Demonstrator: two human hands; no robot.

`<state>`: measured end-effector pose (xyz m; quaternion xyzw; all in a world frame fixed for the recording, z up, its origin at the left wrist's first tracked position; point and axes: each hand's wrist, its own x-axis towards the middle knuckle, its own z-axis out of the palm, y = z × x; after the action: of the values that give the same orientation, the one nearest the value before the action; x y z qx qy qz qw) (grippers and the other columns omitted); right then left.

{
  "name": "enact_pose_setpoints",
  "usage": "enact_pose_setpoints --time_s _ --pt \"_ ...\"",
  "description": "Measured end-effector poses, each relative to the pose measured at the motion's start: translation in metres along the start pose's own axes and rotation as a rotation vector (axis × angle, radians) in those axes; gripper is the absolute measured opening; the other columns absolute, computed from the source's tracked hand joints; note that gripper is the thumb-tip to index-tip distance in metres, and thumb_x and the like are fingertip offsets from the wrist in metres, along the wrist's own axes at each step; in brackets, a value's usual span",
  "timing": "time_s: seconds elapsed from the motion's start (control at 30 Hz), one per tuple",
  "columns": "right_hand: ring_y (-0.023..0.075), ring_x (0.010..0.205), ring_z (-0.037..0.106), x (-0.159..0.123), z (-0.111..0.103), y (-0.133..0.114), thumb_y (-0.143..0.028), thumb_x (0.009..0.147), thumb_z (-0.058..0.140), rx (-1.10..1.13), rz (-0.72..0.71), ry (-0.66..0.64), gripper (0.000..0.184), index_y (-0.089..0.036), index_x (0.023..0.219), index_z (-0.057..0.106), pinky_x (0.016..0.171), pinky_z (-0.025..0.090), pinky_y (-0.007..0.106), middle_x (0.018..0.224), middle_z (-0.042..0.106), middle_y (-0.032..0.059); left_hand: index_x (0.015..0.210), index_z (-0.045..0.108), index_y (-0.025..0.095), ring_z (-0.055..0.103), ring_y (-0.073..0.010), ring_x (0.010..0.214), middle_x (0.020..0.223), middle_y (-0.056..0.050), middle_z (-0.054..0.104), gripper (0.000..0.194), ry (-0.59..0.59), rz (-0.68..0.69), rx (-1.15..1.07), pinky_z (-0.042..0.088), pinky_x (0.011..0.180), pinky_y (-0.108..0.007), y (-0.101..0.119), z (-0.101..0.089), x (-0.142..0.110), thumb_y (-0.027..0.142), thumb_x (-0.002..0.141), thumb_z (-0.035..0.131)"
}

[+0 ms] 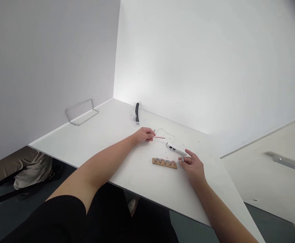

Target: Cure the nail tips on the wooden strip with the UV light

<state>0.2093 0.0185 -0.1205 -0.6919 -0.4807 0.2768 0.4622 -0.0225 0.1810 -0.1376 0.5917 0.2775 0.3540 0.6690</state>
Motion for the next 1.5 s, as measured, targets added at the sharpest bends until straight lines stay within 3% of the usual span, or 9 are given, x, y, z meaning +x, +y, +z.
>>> enact_pose_setpoints --time_s 0.3,0.7,1.03,1.5 --pt "0.0217 0.086 0.062 0.016 0.002 -0.008 -0.031 0.061 0.070 0.080 0.012 0.042 0.057 -0.019 0.112 0.049 0.087 0.044 0.043 0.073 0.065 0.0004 0.077 0.059 0.009 0.050 -0.0057 0.049 0.057 -0.003 0.060 0.010 -0.001 -0.010 -0.033 0.041 0.054 -0.022 0.003 0.001 -0.002 0.016 0.070 0.061" --pt "0.0209 0.083 0.063 0.058 0.049 -0.059 -0.030 0.061 0.070 0.328 -0.194 0.018 0.050 -0.018 0.106 0.052 0.081 0.048 0.043 0.079 0.067 0.0046 0.078 0.060 0.009 0.055 -0.0076 0.054 0.062 -0.005 0.063 0.020 0.019 -0.019 -0.131 0.045 0.061 -0.025 -0.001 -0.002 0.001 0.023 0.066 0.067" --pt "0.0197 0.085 0.062 0.071 0.072 -0.044 -0.027 0.059 0.072 0.459 -0.107 -0.025 0.048 -0.019 0.102 0.052 0.078 0.048 0.038 0.080 0.067 0.0040 0.079 0.059 0.009 0.055 -0.0079 0.054 0.062 -0.005 0.063 0.026 0.013 -0.011 -0.195 0.044 0.060 -0.025 -0.003 -0.004 0.003 0.027 0.064 0.069" --pt "0.0141 0.073 0.061 0.065 0.073 -0.052 -0.024 0.057 0.074 0.522 -0.067 -0.093 0.046 -0.019 0.099 0.053 0.076 0.049 0.036 0.082 0.067 0.0022 0.079 0.059 0.009 0.056 -0.0091 0.057 0.063 -0.005 0.063 0.027 0.019 -0.015 -0.211 0.044 0.063 -0.027 -0.002 -0.003 0.002 0.029 0.064 0.069"
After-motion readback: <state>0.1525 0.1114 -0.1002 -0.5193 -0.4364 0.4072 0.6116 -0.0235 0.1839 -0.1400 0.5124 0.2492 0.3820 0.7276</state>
